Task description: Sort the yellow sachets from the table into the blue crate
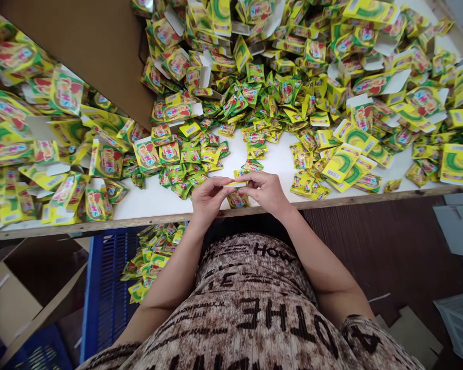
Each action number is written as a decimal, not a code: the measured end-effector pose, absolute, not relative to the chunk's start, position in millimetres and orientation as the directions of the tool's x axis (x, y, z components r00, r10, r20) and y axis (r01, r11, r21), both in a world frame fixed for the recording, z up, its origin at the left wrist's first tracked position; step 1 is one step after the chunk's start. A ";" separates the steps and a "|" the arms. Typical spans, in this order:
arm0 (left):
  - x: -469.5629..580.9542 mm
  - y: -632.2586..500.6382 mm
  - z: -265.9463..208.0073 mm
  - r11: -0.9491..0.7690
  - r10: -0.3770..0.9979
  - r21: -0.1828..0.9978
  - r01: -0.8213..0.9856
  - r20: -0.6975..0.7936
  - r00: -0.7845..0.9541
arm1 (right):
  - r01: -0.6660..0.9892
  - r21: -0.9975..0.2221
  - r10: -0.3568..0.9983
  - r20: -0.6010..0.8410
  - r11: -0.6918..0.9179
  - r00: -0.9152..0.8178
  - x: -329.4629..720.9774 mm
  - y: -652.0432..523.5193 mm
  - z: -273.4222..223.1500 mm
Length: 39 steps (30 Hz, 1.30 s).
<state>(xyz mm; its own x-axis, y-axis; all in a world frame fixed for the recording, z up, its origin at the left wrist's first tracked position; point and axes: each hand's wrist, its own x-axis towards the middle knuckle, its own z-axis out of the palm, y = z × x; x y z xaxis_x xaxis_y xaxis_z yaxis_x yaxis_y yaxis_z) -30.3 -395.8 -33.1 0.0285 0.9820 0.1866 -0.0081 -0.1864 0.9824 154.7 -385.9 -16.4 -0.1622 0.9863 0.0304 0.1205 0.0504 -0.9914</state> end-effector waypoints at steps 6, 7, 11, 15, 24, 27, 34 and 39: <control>-31.4 -397.4 -31.9 -0.229 0.972 0.973 0.025 0.227 0.060 | 0.091 -0.991 0.984 0.080 0.095 -0.162 154.4 -384.7 -10.0; -28.9 -398.6 -31.8 -0.195 0.979 0.980 -0.026 0.196 0.050 | 0.068 -0.996 0.986 0.039 0.051 -0.165 154.2 -383.9 -9.0; -13.9 -404.3 -33.5 -0.089 0.996 0.986 -0.143 0.088 -0.012 | 0.048 -0.998 0.990 -0.034 -0.028 -0.137 150.9 -381.0 -7.4; 5.7 -409.8 -34.0 -0.076 0.996 0.997 -0.006 0.075 -0.046 | 0.168 -0.982 0.996 0.081 0.087 -0.044 148.6 -380.8 -6.3; 18.2 -408.9 -39.7 -0.081 0.993 0.991 -0.102 0.089 0.080 | 0.291 -0.942 0.986 0.160 0.166 -0.045 173.8 -388.6 -6.8; 15.8 -408.1 -39.5 -0.060 0.994 0.990 -0.129 0.071 0.079 | 0.275 -0.946 0.985 0.157 0.172 -0.078 178.4 -388.2 -6.7; 18.0 -409.0 -38.8 -0.074 0.996 0.986 -0.151 0.081 0.042 | 0.304 -0.908 0.957 0.265 0.288 -0.117 177.6 -390.3 -10.1; 26.8 -411.8 -38.3 -0.084 0.996 0.992 -0.090 0.085 0.009 | 0.326 -0.888 0.944 0.327 0.325 -0.050 170.3 -394.0 -11.4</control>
<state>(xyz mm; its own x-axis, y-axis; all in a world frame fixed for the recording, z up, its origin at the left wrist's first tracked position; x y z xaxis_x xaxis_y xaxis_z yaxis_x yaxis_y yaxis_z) 26.8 -411.8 -38.3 0.0086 0.9963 0.0854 -0.0905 -0.0842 0.9923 170.3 -394.0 -11.4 -0.0500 0.9436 0.3273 0.3263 0.3252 -0.8876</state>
